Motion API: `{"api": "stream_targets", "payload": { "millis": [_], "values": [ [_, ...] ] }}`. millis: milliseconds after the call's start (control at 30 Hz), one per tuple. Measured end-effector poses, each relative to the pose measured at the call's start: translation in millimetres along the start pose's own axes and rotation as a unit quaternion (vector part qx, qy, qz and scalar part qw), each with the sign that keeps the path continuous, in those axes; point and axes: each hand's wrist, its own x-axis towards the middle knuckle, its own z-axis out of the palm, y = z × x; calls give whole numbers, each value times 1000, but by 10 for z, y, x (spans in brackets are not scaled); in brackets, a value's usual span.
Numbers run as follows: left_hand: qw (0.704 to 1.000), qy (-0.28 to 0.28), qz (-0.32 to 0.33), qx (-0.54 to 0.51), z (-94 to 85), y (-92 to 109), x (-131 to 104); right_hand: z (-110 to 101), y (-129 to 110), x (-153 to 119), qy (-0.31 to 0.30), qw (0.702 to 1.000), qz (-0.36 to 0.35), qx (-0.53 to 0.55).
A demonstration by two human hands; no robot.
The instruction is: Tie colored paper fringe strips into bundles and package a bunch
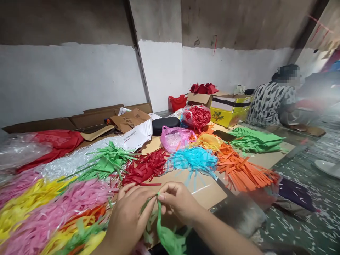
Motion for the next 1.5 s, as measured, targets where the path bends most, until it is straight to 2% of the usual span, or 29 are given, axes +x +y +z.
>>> {"api": "stream_targets", "payload": {
  "millis": [133,267,300,367,400,467,533,600,667,733,833,967,1067,1167,1300,1400,1500],
  "values": [
    [998,-7,-64,-24,79,-101,-133,169,209,68,51,997,-46,40],
    [986,-20,-138,-94,152,-249,-243,206,336,165,57,997,-50,17],
    [978,-34,-165,-124,166,-291,-264,169,346,200,58,997,-51,-17],
    [949,-66,-244,-190,196,-380,-300,10,315,306,65,979,-44,-187],
    [927,-77,-294,-222,215,-425,-315,-115,273,378,75,951,-36,-297],
    [871,-69,-401,-276,266,-505,-341,-431,153,552,110,865,-16,-489],
    [806,-43,-488,-332,339,-558,-357,-760,36,734,142,812,-1,-566],
    [738,-26,-542,-401,430,-577,-358,-1008,-27,889,147,770,20,-621],
    [671,-9,-573,-470,520,-572,-341,-1130,-20,1005,139,729,40,-669],
    [616,10,-584,-528,591,-561,-309,-1144,28,1090,131,695,56,-705],
    [568,19,-608,-554,657,-565,-249,-1075,95,1193,128,654,78,-741],
    [559,27,-639,-527,733,-609,-202,-996,106,1299,119,621,100,-769],
    [569,31,-634,-524,794,-640,-211,-995,90,1339,108,610,112,-777],
    [590,34,-615,-522,814,-645,-222,-1032,79,1344,100,611,120,-776],
    [621,59,-580,-524,778,-602,-183,-1095,67,1311,92,633,109,-761],
    [600,51,-574,-554,765,-570,-144,-1143,16,1266,97,666,82,-735],
    [575,49,-585,-571,790,-577,-143,-1173,-98,1185,131,713,36,-688]
  ]
}}
